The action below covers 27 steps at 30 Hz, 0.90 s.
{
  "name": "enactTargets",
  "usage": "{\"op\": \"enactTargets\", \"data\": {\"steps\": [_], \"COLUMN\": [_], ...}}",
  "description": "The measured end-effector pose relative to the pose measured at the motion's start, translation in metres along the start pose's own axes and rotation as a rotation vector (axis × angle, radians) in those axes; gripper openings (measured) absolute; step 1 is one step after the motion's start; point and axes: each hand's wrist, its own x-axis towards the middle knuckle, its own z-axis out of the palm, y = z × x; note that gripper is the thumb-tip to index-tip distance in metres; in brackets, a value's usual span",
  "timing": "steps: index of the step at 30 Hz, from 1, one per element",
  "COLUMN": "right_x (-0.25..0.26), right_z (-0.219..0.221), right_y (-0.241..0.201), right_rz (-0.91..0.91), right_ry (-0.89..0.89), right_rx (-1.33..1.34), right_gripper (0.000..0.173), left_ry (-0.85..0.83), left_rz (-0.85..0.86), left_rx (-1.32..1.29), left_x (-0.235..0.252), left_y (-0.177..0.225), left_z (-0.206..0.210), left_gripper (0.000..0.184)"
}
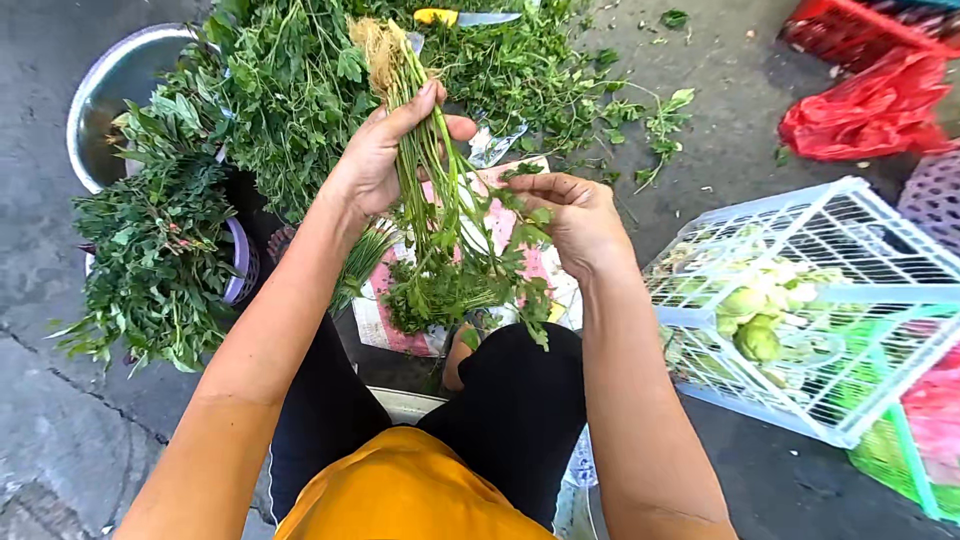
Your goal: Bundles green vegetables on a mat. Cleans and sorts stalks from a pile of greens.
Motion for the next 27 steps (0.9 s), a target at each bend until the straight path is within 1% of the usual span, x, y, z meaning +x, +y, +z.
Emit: {"op": "enactTargets", "data": {"steps": [1,2,5,6,7,8,10,12,14,16,17,18,19,20,23,24,25,27], "right_x": [-0.001,-0.003,-0.010,-0.013,-0.015,-0.017,-0.019,-0.018,-0.017,-0.015,-0.013,-0.013,-0.014,-0.015,-0.017,-0.017,-0.017,-0.017], "right_z": [-0.001,0.000,0.011,0.016,0.021,0.026,0.026,0.014,0.002,-0.006,-0.007,-0.008,-0.007,-0.004,0.012,0.018,0.025,0.035], "right_y": [-0.003,-0.008,-0.024,-0.026,-0.028,-0.029,-0.025,-0.018,-0.009,0.000,0.003,0.003,0.000,-0.005,-0.018,-0.020,-0.022,-0.023], "right_rz": [0.000,0.009,-0.010,-0.049,-0.089,-0.131,-0.179,-0.167,-0.135,-0.136,-0.151,-0.159,-0.151,-0.131,-0.045,-0.041,-0.049,-0.082], "right_ry": [-0.014,-0.045,-0.255,-0.320,-0.344,-0.333,-0.249,-0.133,0.037,0.226,0.275,0.275,0.226,0.140,-0.177,-0.255,-0.296,-0.286], "right_rx": [-0.003,0.059,0.303,0.325,0.321,0.310,0.238,0.189,0.174,0.099,0.034,-0.009,-0.022,-0.006,0.138,0.175,0.185,0.138], "right_gripper": [0.026,0.024,0.026,0.025,0.021,0.016,0.013,0.012,0.010,0.009,0.010,0.012,0.017,0.021,0.031,0.031,0.028,0.019], "left_ry": [0.001,0.000,-0.001,-0.001,0.007,0.018,0.034,0.058,0.080,0.089,0.092,0.091,0.089,0.085,0.071,0.062,0.050,0.029], "left_rz": [0.002,0.004,-0.005,-0.010,-0.017,-0.027,-0.033,-0.009,0.014,0.017,0.015,0.015,0.020,0.023,0.018,0.020,0.022,0.006], "left_rx": [0.007,0.015,0.075,0.096,0.121,0.157,0.218,0.235,0.226,0.193,0.183,0.178,0.174,0.174,0.203,0.217,0.226,0.238], "left_x": [0.000,0.000,0.001,0.002,0.003,0.002,0.001,-0.001,-0.003,-0.005,-0.005,-0.005,-0.004,-0.004,-0.004,-0.004,-0.004,-0.006], "left_y": [0.000,0.000,-0.002,-0.003,-0.004,-0.003,0.000,0.002,0.003,0.003,0.003,0.003,0.002,0.001,0.000,0.000,0.000,0.001], "left_z": [-0.001,-0.001,0.002,0.003,0.004,0.005,0.006,0.006,0.005,0.003,0.002,0.001,0.000,-0.001,0.002,0.002,0.002,0.001], "left_gripper": [0.027,0.028,0.027,0.027,0.028,0.028,0.029,0.028,0.028,0.027,0.027,0.027,0.026,0.026,0.026,0.027,0.028,0.028]}}
